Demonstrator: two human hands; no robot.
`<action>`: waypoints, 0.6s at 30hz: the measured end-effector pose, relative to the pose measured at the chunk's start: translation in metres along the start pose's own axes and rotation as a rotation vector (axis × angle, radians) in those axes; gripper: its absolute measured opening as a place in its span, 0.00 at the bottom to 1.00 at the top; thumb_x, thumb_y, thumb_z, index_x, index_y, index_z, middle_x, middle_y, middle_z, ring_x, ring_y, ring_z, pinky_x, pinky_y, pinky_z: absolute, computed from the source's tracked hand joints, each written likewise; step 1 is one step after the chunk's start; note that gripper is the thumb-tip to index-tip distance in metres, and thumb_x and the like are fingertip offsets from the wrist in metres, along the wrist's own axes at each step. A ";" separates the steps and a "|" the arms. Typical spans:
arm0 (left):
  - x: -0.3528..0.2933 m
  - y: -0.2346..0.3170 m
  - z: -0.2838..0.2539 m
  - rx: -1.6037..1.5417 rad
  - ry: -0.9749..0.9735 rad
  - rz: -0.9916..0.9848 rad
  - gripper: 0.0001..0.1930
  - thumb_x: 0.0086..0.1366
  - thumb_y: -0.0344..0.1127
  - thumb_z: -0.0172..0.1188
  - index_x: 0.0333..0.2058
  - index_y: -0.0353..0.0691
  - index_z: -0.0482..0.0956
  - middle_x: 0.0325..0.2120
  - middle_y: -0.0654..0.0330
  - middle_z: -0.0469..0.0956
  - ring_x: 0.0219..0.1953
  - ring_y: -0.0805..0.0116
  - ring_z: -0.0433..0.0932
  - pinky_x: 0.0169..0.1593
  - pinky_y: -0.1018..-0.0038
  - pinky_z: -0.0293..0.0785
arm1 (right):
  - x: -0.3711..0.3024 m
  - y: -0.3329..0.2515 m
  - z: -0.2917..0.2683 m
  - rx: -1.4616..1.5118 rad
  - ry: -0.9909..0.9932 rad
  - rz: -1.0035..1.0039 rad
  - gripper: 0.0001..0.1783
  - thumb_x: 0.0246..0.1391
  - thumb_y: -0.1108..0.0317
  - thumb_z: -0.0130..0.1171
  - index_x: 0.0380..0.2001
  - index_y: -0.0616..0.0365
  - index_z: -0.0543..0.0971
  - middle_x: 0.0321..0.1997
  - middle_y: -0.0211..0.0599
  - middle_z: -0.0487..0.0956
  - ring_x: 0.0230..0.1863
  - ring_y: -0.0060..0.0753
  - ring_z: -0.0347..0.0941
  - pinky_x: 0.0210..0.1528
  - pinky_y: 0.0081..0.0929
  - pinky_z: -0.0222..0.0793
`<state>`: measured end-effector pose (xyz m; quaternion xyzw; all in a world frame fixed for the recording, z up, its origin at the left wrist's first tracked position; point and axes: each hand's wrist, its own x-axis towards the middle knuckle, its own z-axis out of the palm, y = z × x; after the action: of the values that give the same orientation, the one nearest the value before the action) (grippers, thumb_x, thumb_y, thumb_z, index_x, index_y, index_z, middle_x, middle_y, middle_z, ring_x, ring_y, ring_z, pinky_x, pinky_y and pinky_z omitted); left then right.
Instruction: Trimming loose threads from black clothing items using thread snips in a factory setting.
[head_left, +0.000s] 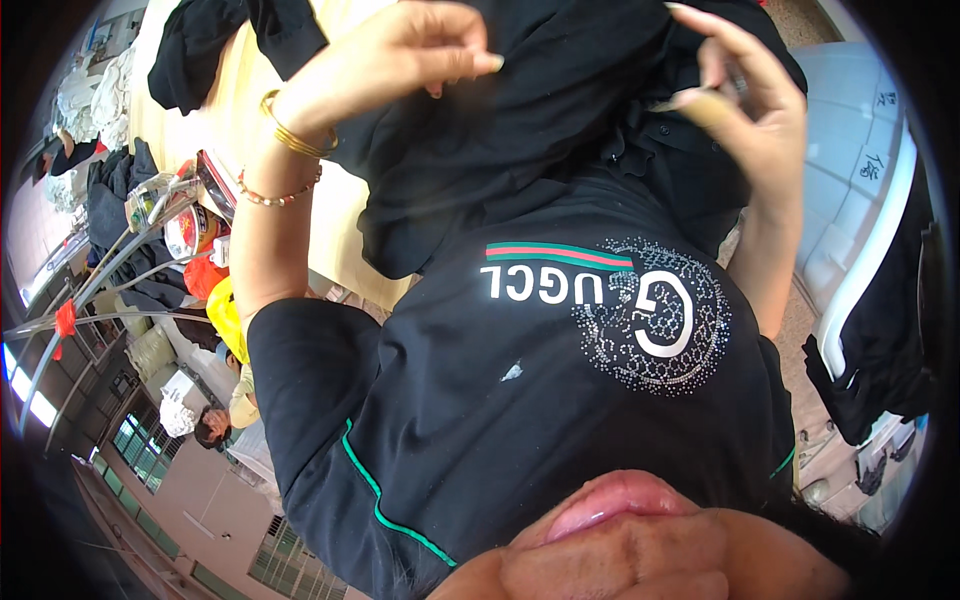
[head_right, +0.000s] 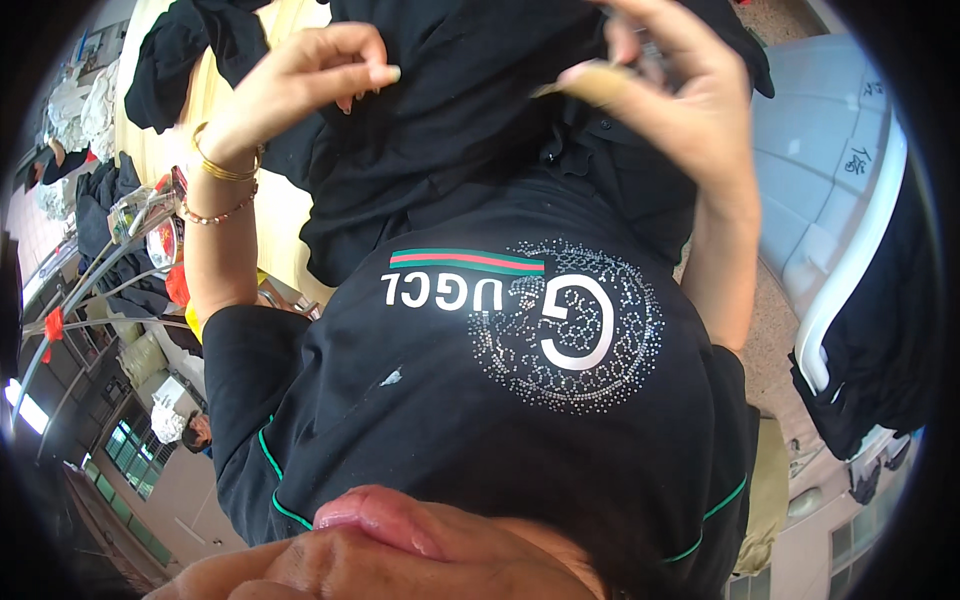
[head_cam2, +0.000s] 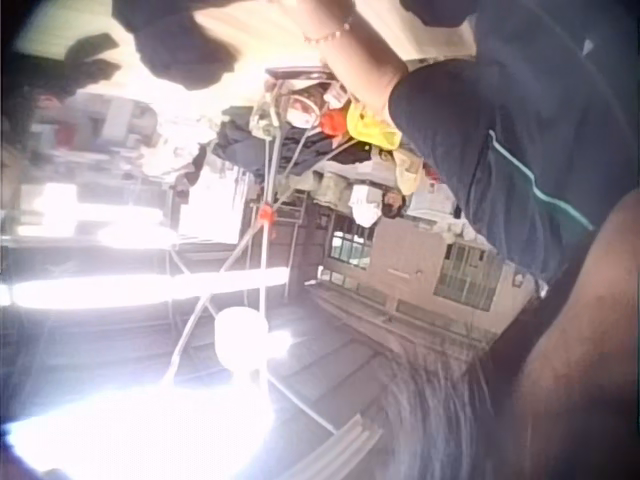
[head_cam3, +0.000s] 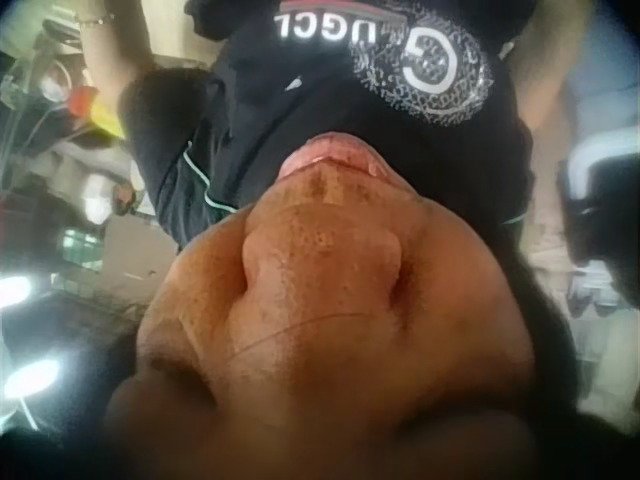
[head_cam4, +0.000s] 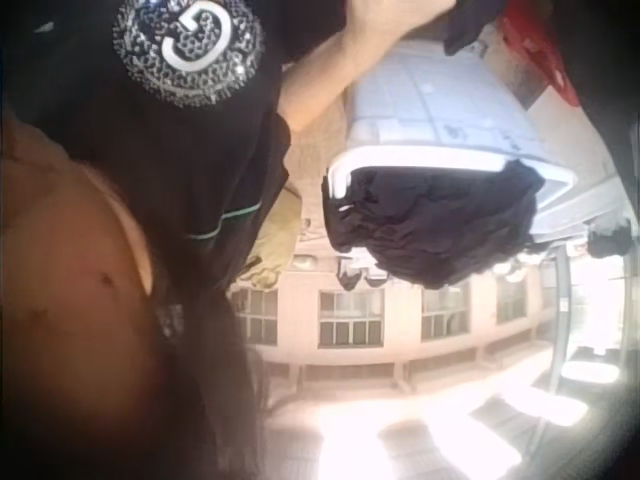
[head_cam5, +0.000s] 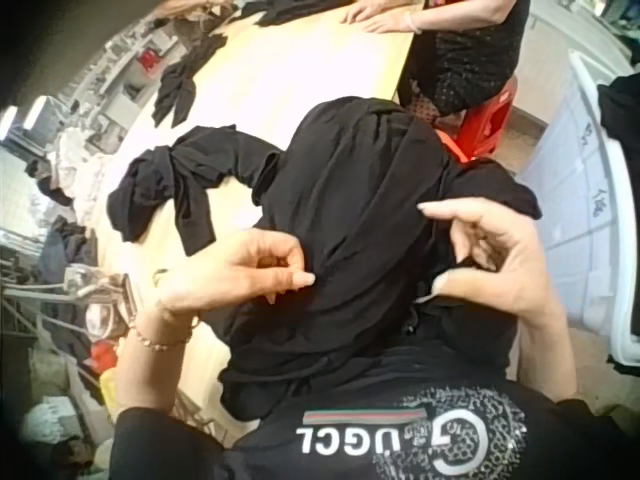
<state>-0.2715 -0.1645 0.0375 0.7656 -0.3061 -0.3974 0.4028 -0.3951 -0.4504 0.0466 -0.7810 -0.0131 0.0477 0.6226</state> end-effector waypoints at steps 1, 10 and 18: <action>-0.007 0.017 -0.002 -0.086 0.038 -0.033 0.10 0.66 0.39 0.58 0.28 0.40 0.77 0.21 0.72 0.72 0.22 0.85 0.69 0.29 0.85 0.64 | 0.006 0.014 0.018 -0.138 -0.032 -0.277 0.30 0.44 0.74 0.69 0.54 0.57 0.76 0.39 0.28 0.76 0.29 0.15 0.63 0.30 0.13 0.59; 0.016 0.013 -0.009 0.014 0.194 0.210 0.13 0.69 0.37 0.52 0.42 0.34 0.81 0.36 0.58 0.82 0.38 0.71 0.81 0.42 0.80 0.75 | 0.023 0.033 0.057 -0.245 -0.406 -0.512 0.10 0.40 0.75 0.63 0.30 0.57 0.76 0.25 0.33 0.77 0.27 0.31 0.76 0.30 0.26 0.69; 0.011 0.019 -0.002 -0.577 0.249 0.425 0.07 0.68 0.33 0.56 0.38 0.37 0.78 0.34 0.67 0.78 0.37 0.81 0.73 0.43 0.85 0.68 | -0.038 0.063 -0.139 1.155 0.181 -0.282 0.17 0.51 0.55 0.65 0.37 0.51 0.72 0.34 0.32 0.74 0.37 0.30 0.72 0.44 0.31 0.70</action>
<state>-0.2672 -0.1815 0.0510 0.5826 -0.2821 -0.2789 0.7094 -0.4228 -0.6027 0.0180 -0.3080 -0.0356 -0.1026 0.9452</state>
